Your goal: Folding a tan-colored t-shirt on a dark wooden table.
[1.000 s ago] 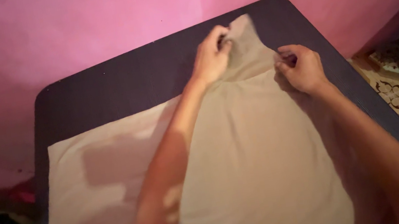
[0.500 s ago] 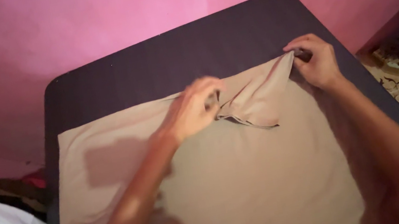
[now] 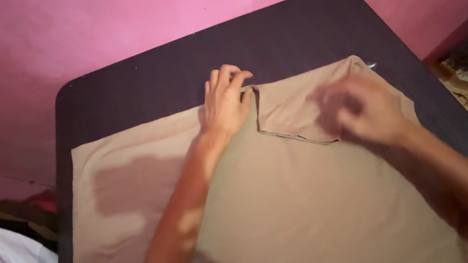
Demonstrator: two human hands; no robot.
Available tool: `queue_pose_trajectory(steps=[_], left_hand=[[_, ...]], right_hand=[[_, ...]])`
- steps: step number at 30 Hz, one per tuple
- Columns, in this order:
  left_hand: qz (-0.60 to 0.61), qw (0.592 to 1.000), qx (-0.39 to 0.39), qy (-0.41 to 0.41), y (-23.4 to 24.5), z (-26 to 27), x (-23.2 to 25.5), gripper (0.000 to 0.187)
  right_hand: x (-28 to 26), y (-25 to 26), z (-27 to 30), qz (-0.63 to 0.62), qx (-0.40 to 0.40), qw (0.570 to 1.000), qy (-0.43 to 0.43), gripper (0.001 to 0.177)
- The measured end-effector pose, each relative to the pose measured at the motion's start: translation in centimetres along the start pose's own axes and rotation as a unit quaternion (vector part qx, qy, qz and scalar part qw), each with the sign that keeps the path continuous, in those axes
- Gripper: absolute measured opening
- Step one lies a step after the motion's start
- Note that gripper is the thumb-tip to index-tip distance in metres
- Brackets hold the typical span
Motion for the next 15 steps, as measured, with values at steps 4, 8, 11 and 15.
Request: queue_pose_trajectory(steps=[4,8,11,15], left_hand=[[0.035,0.990,-0.033,-0.131,2.5,1.7,4.0,0.014],[-0.037,0.983,-0.113,-0.141,3.5,3.5,5.8,0.017],[-0.030,0.987,-0.125,-0.099,2.2,3.3,5.3,0.017],[-0.076,0.994,-0.018,-0.082,0.9,2.3,6.1,0.019]], right_hand=[[-0.9,-1.8,2.9,0.011,-0.057,0.994,0.093,0.040],[-0.2,-1.6,3.6,0.028,-0.083,0.993,0.074,0.018],[4.2,-1.6,4.3,-0.012,-0.095,0.995,0.029,0.006],[6.1,0.5,2.1,0.186,0.005,0.980,-0.075,0.020]])
Point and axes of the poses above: each hand's wrist, its own z-axis away from the middle knuckle, its own y-axis out of the back of the hand, x = y × z, the point moved 7 cm from there along -z, towards the middle knuckle, and after that the axes turned 9 degrees about -x, right-handed, at the moved point
